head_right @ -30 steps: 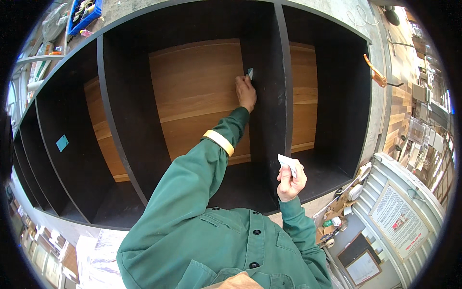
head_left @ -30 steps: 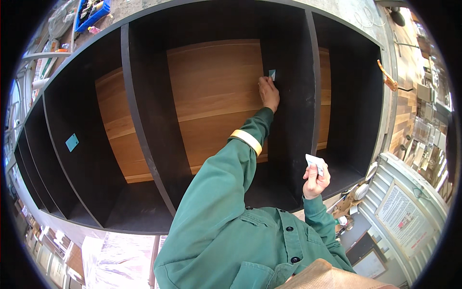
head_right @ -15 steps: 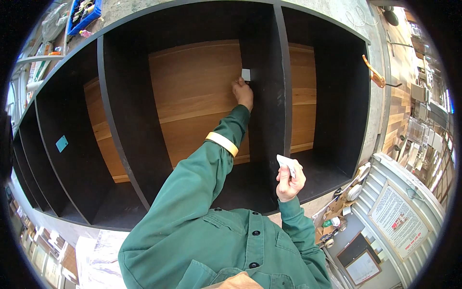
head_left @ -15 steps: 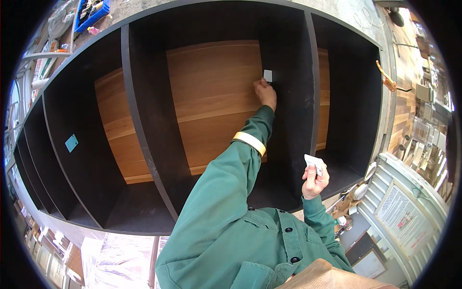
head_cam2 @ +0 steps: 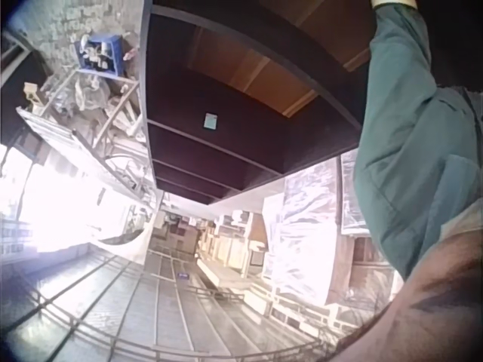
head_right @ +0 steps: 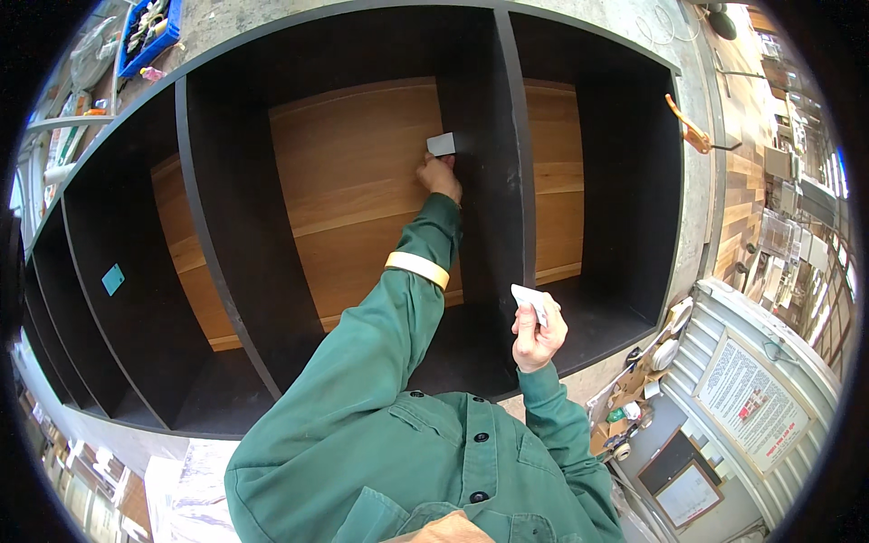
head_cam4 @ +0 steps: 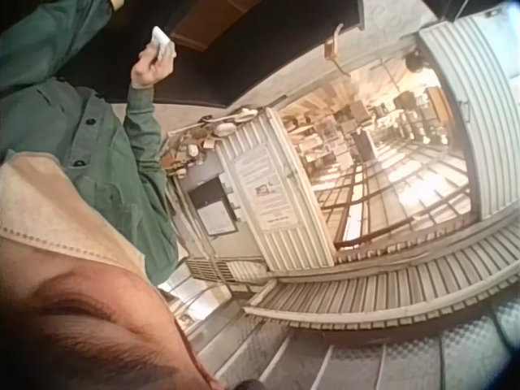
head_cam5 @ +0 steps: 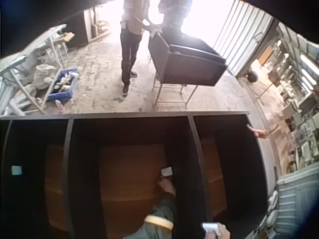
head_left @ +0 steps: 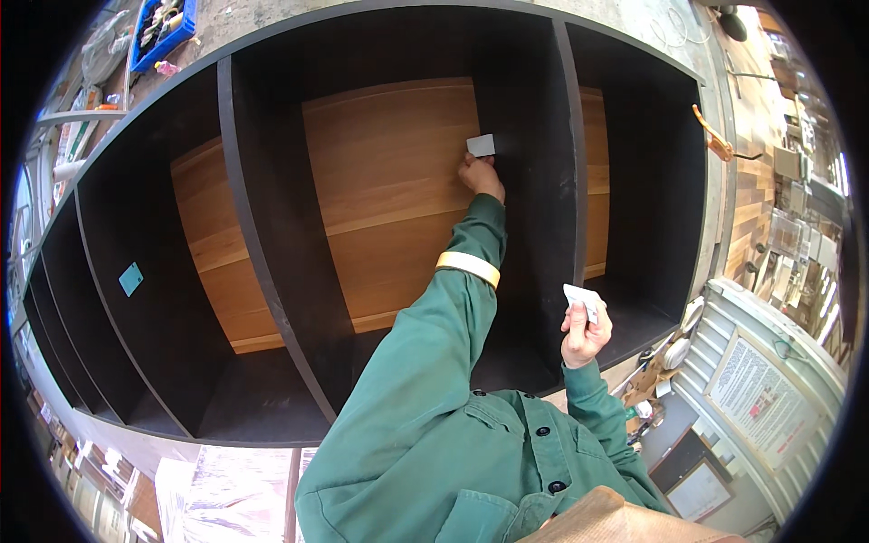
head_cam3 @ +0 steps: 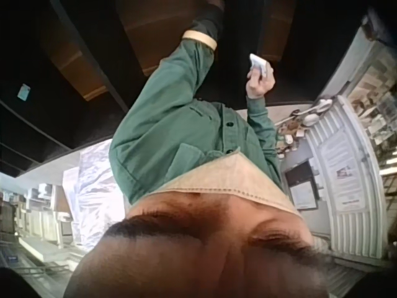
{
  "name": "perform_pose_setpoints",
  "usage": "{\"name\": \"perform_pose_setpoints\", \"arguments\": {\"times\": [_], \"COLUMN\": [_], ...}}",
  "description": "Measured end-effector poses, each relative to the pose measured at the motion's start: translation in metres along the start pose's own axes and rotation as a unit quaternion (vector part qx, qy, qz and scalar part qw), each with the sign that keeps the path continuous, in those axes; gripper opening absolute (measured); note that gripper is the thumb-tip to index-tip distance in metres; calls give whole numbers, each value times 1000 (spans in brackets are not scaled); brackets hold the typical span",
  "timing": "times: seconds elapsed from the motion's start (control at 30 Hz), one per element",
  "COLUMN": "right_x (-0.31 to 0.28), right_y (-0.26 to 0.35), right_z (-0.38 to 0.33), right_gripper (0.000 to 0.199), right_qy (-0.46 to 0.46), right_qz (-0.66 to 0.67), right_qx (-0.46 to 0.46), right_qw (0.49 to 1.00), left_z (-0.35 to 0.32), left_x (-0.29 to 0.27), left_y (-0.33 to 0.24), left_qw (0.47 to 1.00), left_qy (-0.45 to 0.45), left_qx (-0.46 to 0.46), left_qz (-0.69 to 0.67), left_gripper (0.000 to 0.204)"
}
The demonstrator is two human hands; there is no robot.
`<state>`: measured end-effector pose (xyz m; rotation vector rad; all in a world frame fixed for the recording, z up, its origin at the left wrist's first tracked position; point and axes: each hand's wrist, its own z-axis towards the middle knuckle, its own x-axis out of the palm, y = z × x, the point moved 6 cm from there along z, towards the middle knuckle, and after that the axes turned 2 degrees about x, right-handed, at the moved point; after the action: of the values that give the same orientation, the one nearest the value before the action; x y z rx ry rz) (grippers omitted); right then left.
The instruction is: The person peels adhesive pads and applies them onto the interior dividers of a wooden shelving unit by hand. The person then takes a cloth from a bin and pets a dog.
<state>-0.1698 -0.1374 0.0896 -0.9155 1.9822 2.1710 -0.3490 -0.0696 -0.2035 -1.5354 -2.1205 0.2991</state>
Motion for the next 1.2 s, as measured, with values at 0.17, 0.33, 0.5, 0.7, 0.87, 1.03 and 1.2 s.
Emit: {"name": "perform_pose_setpoints", "arguments": {"times": [0.17,0.33,0.5,0.7,0.87,1.03,1.2], "right_x": [-1,-2,10,11,57,119,161], "right_y": [4,4,11,4,58,109,136], "right_z": [2,3,3,13,24,-37,-95], "right_gripper": [10,8,7,5,10,10,15], "right_qy": [-19,-20,4,-19,65,278,412], "right_qz": [-8,-82,-57,108,153,269,391], "right_qx": [7,-38,-51,61,-29,114,170], "right_qw": [1000,996,997,992,986,915,805], "left_z": [-1,17,5,-167,-284,-349,-376], "left_x": [6,-16,-20,-8,-81,-152,-214], "left_y": [5,-28,-101,-176,-239,-275,-305], "left_qw": [991,991,978,890,765,597,477], "left_qy": [-81,-124,11,262,205,226,194], "left_qx": [-9,48,199,304,552,691,770], "left_qz": [-105,-4,64,218,262,339,376], "left_gripper": [33,31,28,19,11,8,8]}}
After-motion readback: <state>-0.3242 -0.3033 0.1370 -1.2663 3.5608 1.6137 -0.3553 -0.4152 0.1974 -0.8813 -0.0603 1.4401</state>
